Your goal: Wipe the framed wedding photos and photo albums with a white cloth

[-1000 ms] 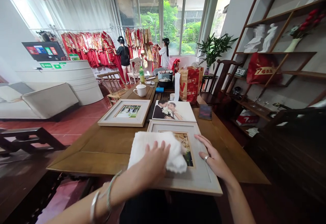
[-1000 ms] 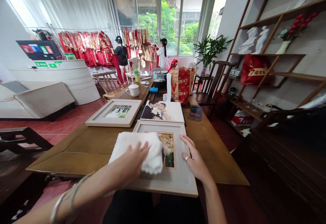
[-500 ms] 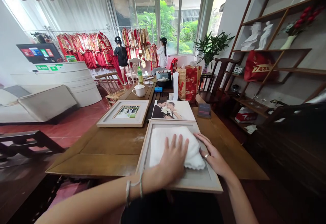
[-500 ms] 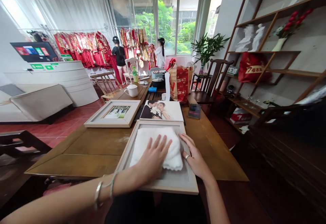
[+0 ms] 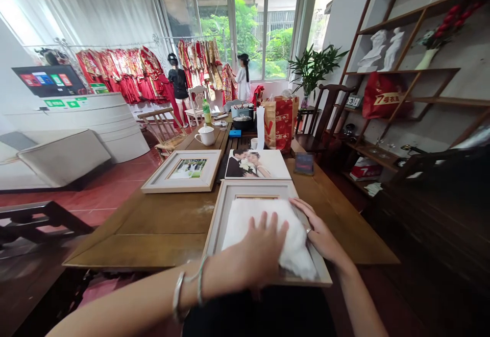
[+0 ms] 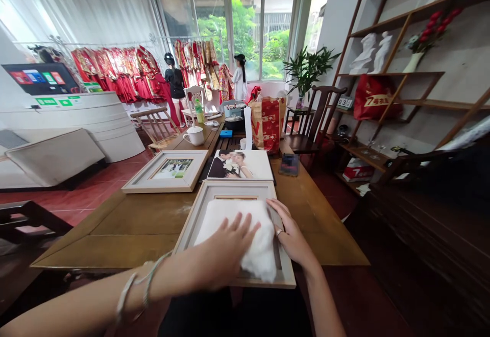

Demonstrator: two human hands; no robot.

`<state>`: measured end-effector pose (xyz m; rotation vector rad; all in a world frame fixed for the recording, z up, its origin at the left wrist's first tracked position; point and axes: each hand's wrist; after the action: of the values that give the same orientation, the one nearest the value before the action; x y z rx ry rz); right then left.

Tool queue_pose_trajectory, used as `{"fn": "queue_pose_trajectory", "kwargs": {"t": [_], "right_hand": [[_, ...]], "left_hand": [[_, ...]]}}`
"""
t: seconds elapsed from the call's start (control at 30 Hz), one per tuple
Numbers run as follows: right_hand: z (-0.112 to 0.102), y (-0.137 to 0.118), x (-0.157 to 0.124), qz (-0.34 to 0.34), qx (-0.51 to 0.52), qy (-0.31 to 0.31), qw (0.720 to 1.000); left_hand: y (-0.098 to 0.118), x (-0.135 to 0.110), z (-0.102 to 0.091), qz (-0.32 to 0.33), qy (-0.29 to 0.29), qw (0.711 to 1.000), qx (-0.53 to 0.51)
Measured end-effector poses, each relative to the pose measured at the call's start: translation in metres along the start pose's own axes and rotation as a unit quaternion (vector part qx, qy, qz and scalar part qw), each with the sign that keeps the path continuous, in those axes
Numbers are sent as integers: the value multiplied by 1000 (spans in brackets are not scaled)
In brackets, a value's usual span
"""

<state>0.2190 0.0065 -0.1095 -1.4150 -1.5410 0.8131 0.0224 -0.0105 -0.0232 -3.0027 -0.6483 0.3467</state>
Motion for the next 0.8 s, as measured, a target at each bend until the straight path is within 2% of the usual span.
{"fn": "queue_pose_trajectory", "kwargs": {"t": [0.13, 0.27, 0.43, 0.6, 0.7, 0.8], "right_hand": [[-1, -7, -2, 21, -2, 0, 1000], [0, -11, -3, 34, 5, 3, 999], [1, -10, -2, 50, 39, 2, 998], [1, -4, -1, 54, 78, -8, 995], [1, -1, -1, 47, 80, -19, 996], [1, 1, 0, 55, 84, -16, 995]], "left_hand": [[39, -32, -3, 52, 29, 998, -24], [45, -33, -1, 35, 39, 998, -30], [22, -9, 6, -5, 56, 998, -23], [-15, 28, 17, -75, 69, 995, -7], [-38, 46, 19, -93, 80, 992, -22], [-50, 57, 17, -99, 79, 992, -25]]}}
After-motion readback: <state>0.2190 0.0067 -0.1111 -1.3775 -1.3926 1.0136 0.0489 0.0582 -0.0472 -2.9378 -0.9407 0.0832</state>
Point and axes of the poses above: each hand's wrist, its own x-axis towards the middle knuckle, its own z-axis out of the palm, y = z × x, and after that the axes turned 11 degrees about z, right-handed
